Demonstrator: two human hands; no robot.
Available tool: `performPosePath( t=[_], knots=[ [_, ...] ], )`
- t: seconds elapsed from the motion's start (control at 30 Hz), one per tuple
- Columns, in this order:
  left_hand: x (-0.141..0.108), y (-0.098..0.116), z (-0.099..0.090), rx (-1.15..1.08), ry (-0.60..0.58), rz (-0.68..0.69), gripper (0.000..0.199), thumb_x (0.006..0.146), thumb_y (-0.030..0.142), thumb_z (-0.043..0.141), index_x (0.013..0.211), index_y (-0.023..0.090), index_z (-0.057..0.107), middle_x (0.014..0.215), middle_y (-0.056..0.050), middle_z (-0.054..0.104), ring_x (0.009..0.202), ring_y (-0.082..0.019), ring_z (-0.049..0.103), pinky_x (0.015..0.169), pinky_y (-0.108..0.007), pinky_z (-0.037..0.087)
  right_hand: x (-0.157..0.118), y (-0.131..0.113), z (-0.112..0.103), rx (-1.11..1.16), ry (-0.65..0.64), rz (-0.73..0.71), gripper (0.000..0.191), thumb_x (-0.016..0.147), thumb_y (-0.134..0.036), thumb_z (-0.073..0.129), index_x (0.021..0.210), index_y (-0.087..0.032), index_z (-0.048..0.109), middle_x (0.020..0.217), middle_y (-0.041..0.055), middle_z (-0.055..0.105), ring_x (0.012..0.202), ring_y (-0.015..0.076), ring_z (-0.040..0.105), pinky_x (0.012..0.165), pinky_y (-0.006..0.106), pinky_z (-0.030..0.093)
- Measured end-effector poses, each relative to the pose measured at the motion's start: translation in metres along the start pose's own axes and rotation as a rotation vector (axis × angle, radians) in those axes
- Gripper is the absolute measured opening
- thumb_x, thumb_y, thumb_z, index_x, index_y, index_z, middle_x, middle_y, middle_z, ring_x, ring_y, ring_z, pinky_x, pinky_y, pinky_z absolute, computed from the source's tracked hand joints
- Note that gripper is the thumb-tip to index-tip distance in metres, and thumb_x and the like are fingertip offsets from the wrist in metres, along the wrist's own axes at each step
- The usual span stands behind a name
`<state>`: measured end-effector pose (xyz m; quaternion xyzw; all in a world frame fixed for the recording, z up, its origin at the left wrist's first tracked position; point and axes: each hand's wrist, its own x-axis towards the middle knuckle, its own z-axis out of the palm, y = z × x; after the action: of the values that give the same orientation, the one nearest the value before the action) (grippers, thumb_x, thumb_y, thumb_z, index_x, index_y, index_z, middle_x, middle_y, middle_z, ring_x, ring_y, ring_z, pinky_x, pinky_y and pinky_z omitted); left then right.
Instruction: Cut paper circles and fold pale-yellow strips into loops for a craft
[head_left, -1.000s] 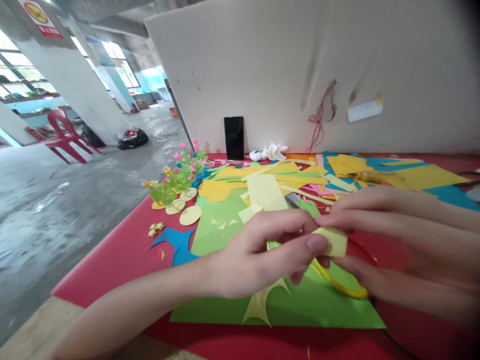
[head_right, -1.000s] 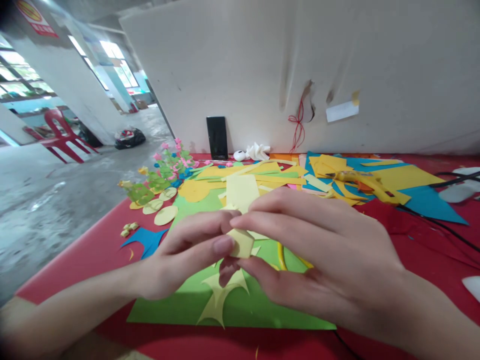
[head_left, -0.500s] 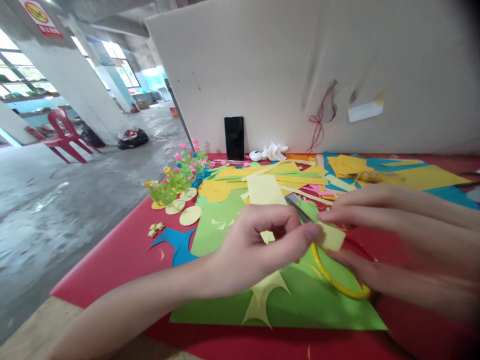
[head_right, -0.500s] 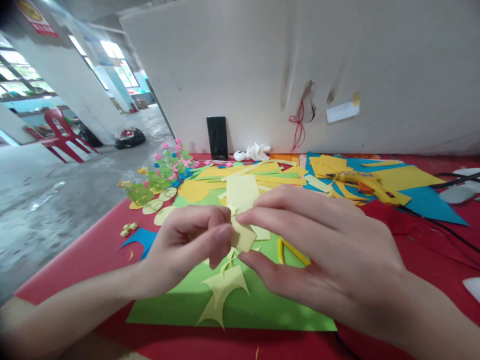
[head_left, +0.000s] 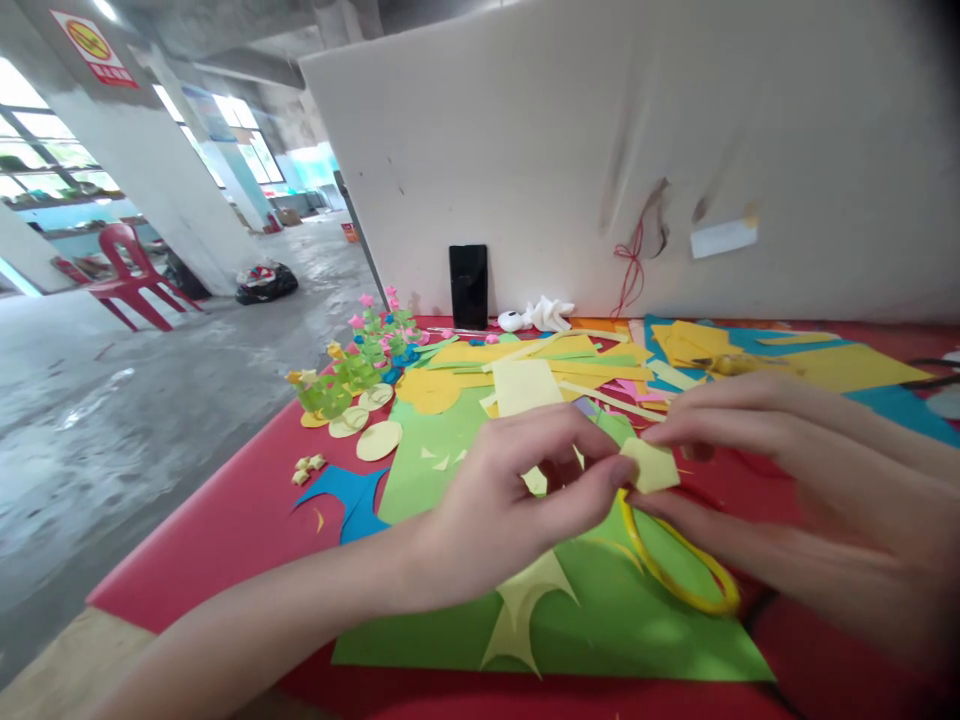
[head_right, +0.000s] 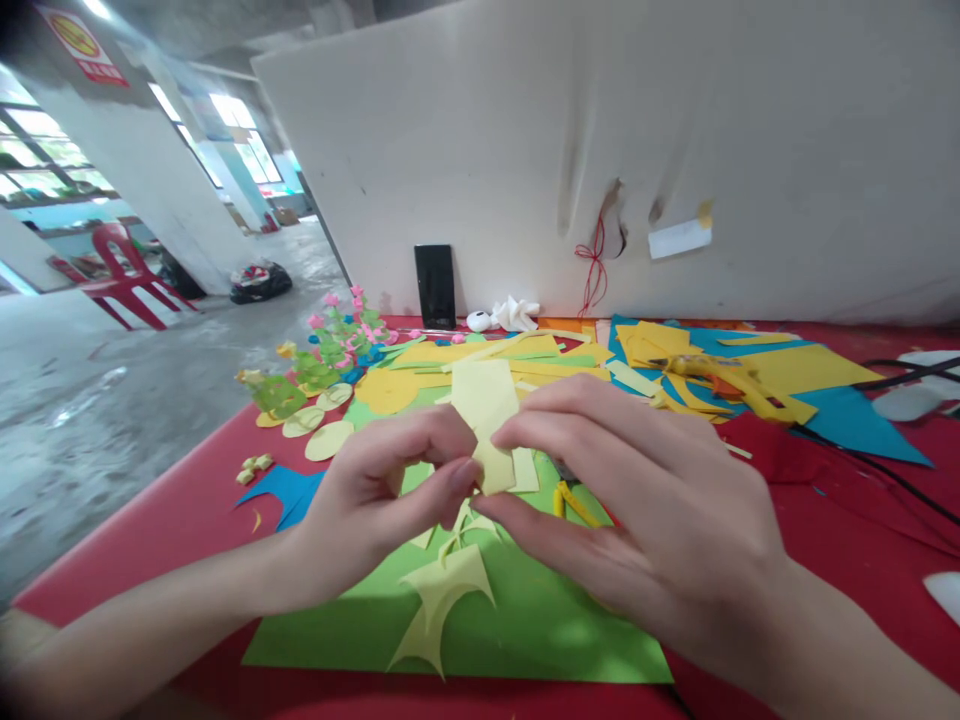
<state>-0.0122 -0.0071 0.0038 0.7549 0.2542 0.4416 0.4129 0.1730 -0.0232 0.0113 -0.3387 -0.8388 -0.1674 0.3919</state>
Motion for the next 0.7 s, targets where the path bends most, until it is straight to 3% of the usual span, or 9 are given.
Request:
performPosePath(
  t=[0.2, 0.37, 0.5, 0.7],
  knots=[
    [0.002, 0.000, 0.001, -0.193, -0.061, -0.238, 0.022, 0.088, 0.027, 0.049, 0.075, 0.013, 0.059, 0.069, 0.001, 0.055, 0.059, -0.007, 0.053, 0.056, -0.019, 0.043, 0.000, -0.003, 0.004, -0.045, 0.034, -0.051, 0.009, 0.088, -0.028, 0.052, 0.089, -0.019, 0.054, 0.082, 0.0053, 0.066, 0.082, 0.0159, 0.060, 0.074, 0.027, 0.044],
    [0.004, 0.003, 0.001, -0.083, -0.044, -0.224, 0.017, 0.084, 0.019, 0.054, 0.068, 0.013, 0.057, 0.065, 0.002, 0.052, 0.063, -0.007, 0.048, 0.056, -0.017, 0.039, -0.002, -0.001, 0.010, -0.019, 0.026, -0.049, 0.012, 0.084, -0.028, 0.058, 0.087, -0.016, 0.056, 0.082, 0.0057, 0.064, 0.080, 0.0159, 0.059, 0.072, 0.026, 0.044],
    [0.004, 0.006, -0.001, -0.027, -0.055, -0.213, 0.017, 0.085, 0.016, 0.052, 0.069, 0.013, 0.057, 0.064, 0.003, 0.050, 0.061, -0.006, 0.046, 0.056, -0.017, 0.037, -0.003, 0.003, 0.006, 0.037, -0.065, -0.056, 0.021, 0.085, -0.033, 0.055, 0.097, -0.016, 0.058, 0.091, 0.0043, 0.064, 0.088, 0.0149, 0.059, 0.078, 0.023, 0.045],
    [0.002, 0.007, -0.004, -0.166, -0.143, -0.301, 0.013, 0.086, 0.020, 0.052, 0.078, 0.013, 0.059, 0.068, 0.003, 0.050, 0.060, -0.005, 0.047, 0.055, -0.016, 0.040, -0.004, 0.008, -0.001, 0.048, -0.112, -0.080, 0.020, 0.088, -0.031, 0.049, 0.105, -0.023, 0.056, 0.098, 0.0005, 0.062, 0.087, 0.0125, 0.060, 0.079, 0.022, 0.046]
  ],
)
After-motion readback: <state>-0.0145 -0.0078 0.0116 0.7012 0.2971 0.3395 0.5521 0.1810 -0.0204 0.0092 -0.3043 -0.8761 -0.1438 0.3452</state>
